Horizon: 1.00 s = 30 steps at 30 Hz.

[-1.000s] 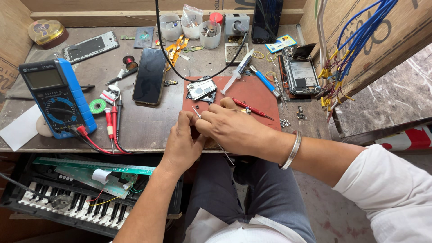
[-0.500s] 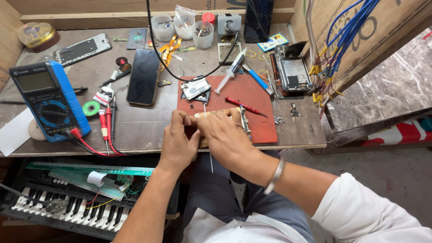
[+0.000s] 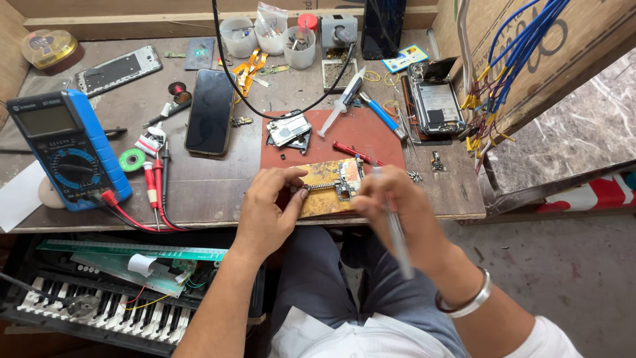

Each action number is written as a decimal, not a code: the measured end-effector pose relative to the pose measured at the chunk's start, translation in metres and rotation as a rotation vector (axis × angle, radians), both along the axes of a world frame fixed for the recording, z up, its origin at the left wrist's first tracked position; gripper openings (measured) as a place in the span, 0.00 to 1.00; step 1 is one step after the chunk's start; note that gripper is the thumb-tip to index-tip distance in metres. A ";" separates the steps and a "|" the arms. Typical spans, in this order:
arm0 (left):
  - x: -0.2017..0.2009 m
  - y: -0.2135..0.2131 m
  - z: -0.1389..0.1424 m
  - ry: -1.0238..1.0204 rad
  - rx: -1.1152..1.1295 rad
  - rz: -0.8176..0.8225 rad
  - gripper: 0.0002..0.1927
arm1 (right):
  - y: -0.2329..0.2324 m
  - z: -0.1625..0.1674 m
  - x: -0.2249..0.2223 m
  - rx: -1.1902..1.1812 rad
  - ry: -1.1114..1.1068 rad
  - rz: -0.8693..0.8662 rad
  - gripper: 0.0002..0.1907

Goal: The person works on a disassembled smartphone motherboard clamped to a wooden jig on a repair bench. They position the board with tweezers, apply liquid from a syringe onto the board, then use a hot air gun while probing components with tweezers.

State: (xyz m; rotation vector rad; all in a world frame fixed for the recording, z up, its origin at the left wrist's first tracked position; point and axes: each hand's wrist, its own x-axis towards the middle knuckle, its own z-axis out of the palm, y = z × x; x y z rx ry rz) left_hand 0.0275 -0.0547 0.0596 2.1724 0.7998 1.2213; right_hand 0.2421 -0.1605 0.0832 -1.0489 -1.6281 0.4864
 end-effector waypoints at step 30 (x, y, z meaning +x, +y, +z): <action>0.116 0.109 -0.052 0.086 -0.105 0.080 0.04 | 0.111 -0.103 0.174 0.032 -0.153 -0.228 0.14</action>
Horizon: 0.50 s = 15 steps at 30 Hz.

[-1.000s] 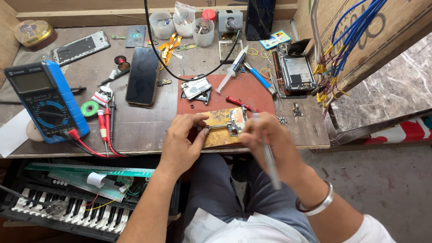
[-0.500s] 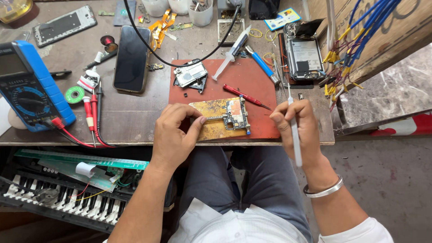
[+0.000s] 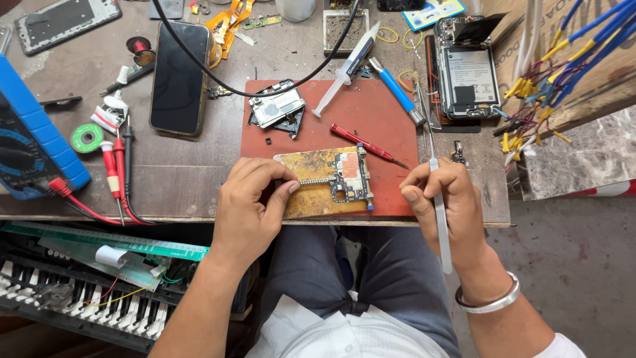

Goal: The person works on a disassembled smartphone motherboard clamped to a wooden jig on a repair bench. They position the board with tweezers, apply liquid from a syringe onto the board, then use a hot air gun while probing components with tweezers.

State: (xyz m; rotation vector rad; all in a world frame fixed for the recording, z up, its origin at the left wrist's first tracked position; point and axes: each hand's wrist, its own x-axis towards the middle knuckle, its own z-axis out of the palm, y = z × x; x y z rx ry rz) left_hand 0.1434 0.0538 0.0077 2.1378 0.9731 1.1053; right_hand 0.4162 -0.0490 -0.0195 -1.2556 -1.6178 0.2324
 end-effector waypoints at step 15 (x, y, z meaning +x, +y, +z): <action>0.026 0.061 -0.032 0.110 0.041 -0.028 0.05 | 0.053 -0.036 0.036 -0.106 0.056 0.033 0.19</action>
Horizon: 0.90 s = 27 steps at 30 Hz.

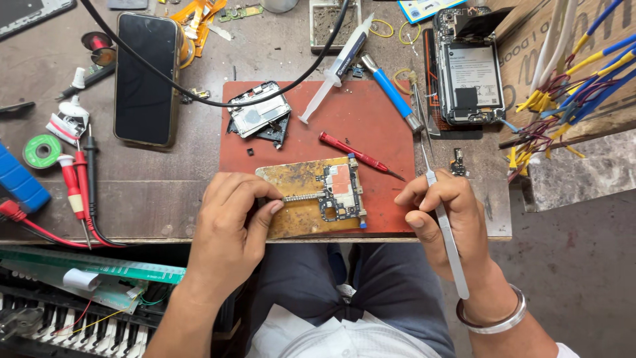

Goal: The person works on a disassembled smartphone motherboard clamped to a wooden jig on a repair bench. They position the board with tweezers, apply liquid from a syringe onto the board, then use a hot air gun while probing components with tweezers.

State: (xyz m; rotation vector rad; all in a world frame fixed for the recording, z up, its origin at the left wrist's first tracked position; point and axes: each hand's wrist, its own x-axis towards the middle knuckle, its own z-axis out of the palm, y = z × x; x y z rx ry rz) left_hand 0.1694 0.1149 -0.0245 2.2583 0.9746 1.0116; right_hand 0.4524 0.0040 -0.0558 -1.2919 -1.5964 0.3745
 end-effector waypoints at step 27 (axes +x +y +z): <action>-0.115 -0.172 0.044 -0.154 0.121 0.023 0.05 | -0.135 0.147 -0.101 -0.602 -0.686 -0.410 0.25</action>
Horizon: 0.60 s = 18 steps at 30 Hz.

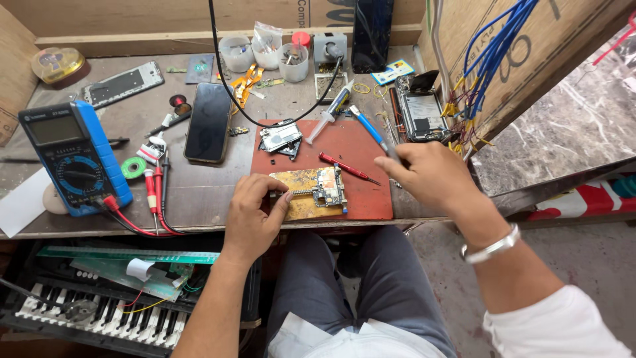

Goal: The person works on a disassembled smartphone motherboard clamped to a wooden jig on a repair bench. They position the board with tweezers, apply liquid from a syringe onto the board, then use a hot air gun while probing components with tweezers.

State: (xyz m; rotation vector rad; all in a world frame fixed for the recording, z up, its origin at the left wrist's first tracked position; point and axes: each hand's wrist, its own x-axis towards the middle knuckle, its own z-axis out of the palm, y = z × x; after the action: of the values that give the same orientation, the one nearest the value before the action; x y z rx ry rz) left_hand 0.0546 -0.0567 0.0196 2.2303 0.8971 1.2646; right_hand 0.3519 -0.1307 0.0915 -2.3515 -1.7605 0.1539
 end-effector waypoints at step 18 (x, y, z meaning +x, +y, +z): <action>-0.014 0.025 0.006 0.115 -0.058 -0.087 0.37 | 0.125 0.000 -0.028 0.362 -0.222 0.667 0.22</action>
State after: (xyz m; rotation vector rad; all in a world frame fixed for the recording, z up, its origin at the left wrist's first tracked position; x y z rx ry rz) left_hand 0.0405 -0.0319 0.0261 2.2887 0.8569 1.0680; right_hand 0.3242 -0.0060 0.0913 -1.5173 -2.3769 -0.3169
